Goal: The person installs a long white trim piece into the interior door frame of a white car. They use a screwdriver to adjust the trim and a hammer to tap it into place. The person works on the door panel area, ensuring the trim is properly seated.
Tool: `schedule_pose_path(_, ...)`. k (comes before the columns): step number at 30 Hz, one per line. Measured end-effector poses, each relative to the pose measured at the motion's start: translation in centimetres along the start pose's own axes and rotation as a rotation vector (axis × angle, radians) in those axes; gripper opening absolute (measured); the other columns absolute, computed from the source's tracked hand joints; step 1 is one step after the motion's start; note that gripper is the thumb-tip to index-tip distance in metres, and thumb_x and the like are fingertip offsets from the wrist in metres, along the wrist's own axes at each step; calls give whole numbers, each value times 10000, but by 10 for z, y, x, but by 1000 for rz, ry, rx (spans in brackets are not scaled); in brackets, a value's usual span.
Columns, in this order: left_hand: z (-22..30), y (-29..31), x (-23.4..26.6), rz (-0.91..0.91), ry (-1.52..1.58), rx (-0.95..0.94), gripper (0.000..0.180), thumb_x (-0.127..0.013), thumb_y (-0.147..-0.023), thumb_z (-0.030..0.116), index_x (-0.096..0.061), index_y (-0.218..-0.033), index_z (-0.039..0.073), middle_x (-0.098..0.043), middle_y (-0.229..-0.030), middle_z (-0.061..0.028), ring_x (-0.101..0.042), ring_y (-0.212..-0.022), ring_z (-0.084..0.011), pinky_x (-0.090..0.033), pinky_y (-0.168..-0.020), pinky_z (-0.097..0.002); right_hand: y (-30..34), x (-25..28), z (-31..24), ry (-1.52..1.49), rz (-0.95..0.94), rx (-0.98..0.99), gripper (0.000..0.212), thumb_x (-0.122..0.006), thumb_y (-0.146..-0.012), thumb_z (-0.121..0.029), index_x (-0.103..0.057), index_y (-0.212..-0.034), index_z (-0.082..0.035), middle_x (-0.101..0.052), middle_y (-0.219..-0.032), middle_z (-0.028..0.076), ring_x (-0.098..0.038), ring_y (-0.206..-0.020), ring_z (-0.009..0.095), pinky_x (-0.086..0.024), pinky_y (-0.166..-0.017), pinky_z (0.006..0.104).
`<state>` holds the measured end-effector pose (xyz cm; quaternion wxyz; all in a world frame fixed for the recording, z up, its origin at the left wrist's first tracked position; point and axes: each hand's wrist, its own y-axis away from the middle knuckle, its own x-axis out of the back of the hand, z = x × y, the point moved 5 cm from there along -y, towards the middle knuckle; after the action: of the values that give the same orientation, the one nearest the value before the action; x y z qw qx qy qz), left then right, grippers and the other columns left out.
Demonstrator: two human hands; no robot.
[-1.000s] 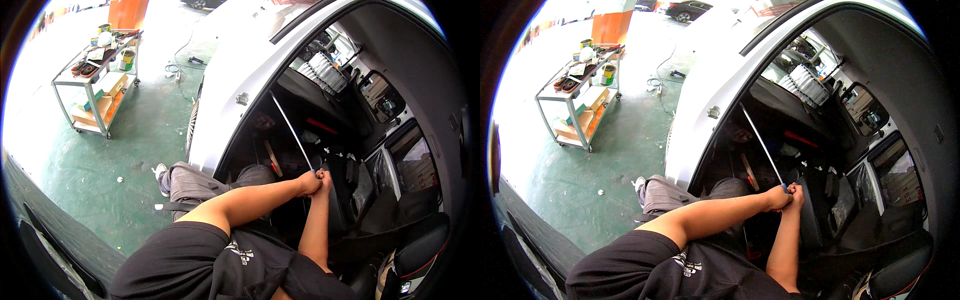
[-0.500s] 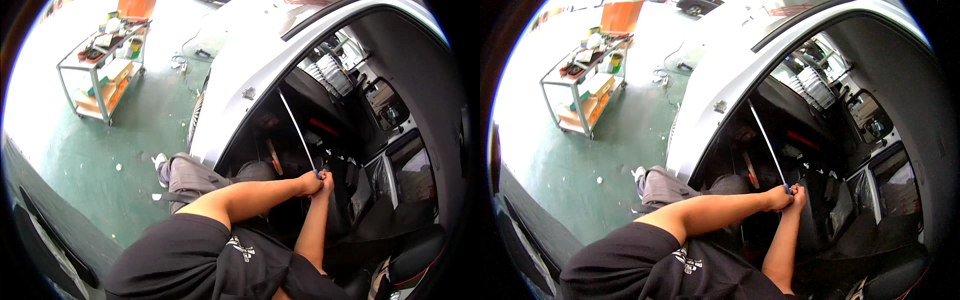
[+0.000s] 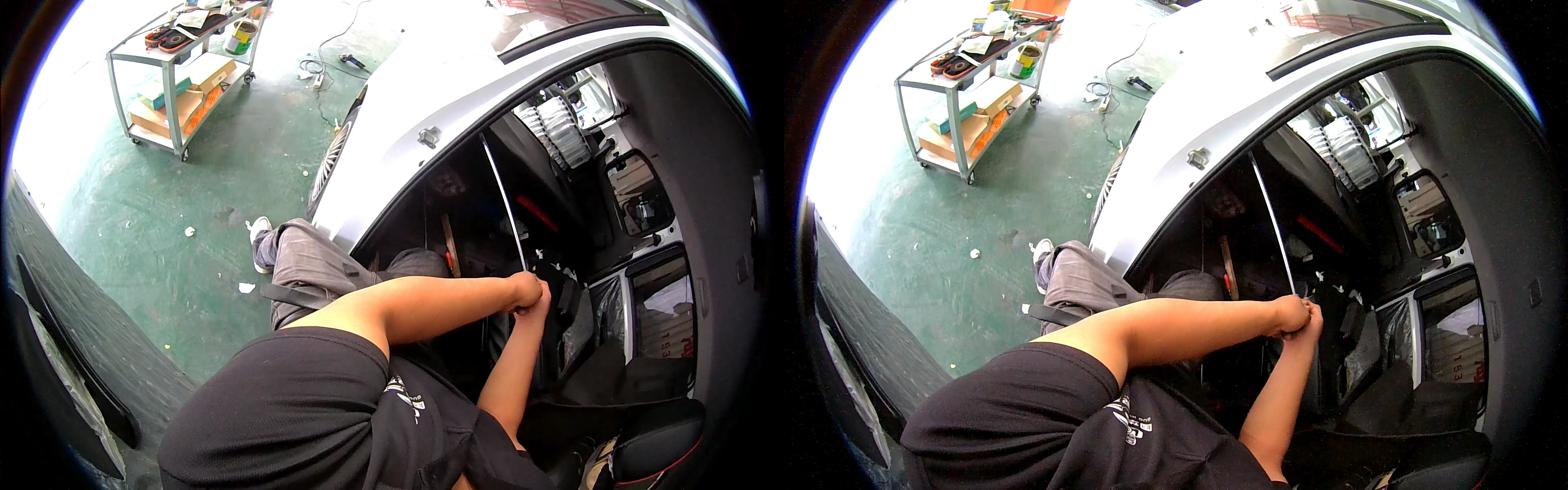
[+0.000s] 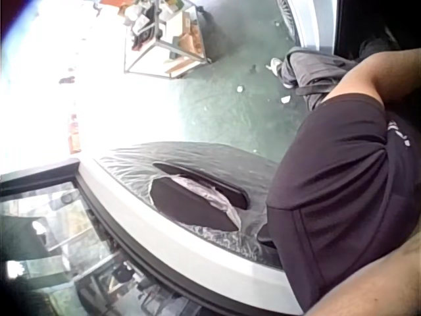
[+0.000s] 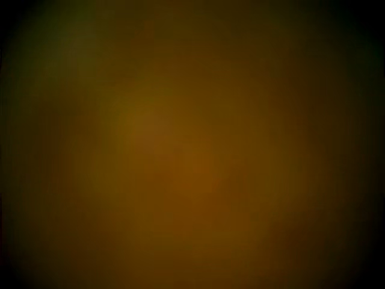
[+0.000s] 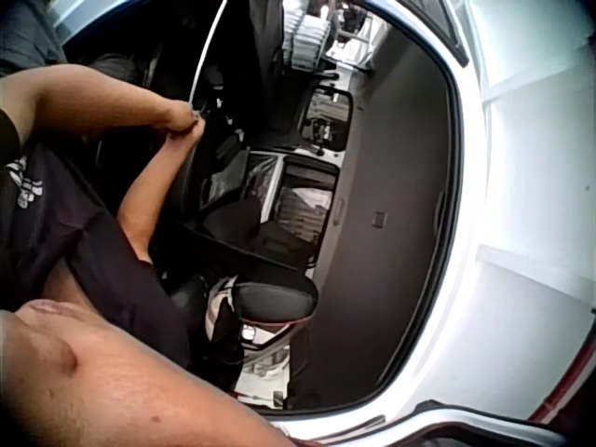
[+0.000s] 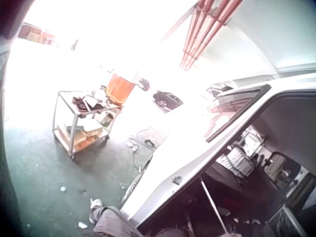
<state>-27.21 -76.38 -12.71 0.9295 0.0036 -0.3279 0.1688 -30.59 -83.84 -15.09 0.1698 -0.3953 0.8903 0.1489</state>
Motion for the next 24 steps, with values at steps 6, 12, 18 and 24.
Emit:
schedule_pose_path(6, 10, 5, 18, 56, 36, -150, 198, -702, -616, 134, -733, -812, 130, -677, -1041, -35, -629, -1021, -191, -492, -837, -304, 6, -16, -24, 6, -14, 38, 167, -430, -860, -145, -476, -713, -82, -525, -679, 9, -540, -618, 160, -459, -602, 299)
schedule_pose_path(12, 21, 28, 22, 225, -451, -445, 185, -662, -609, 128, -706, -789, 132, -675, -965, -22, -641, -938, -222, -486, -803, -307, 13, -10, -24, 36, 23, 186, 174, -423, -852, -107, -440, -680, -90, -478, -650, -9, -481, -576, 136, -428, -575, 275)
schedule_pose_path(18, 28, -26, 17, -57, 1041, 89, 220, -485, -845, 131, -681, -773, 59, -654, -691, -92, -649, -598, -233, -504, -534, -403, 39, -63, -61, 63, 5, 78, 186, -479, -848, -146, -481, -672, -86, -523, -661, 4, -509, -564, 132, -433, -539, 264)
schedule_pose_path(24, 36, 52, 53, 0, 776, 95, 100, -606, -755, 163, -687, -768, 106, -677, -831, -56, -658, -782, -211, -513, -684, -323, 24, -26, -61, 48, 116, 314, 195, -457, -850, -122, -433, -659, -93, -430, -647, -17, -421, -567, 110, -369, -568, 239)
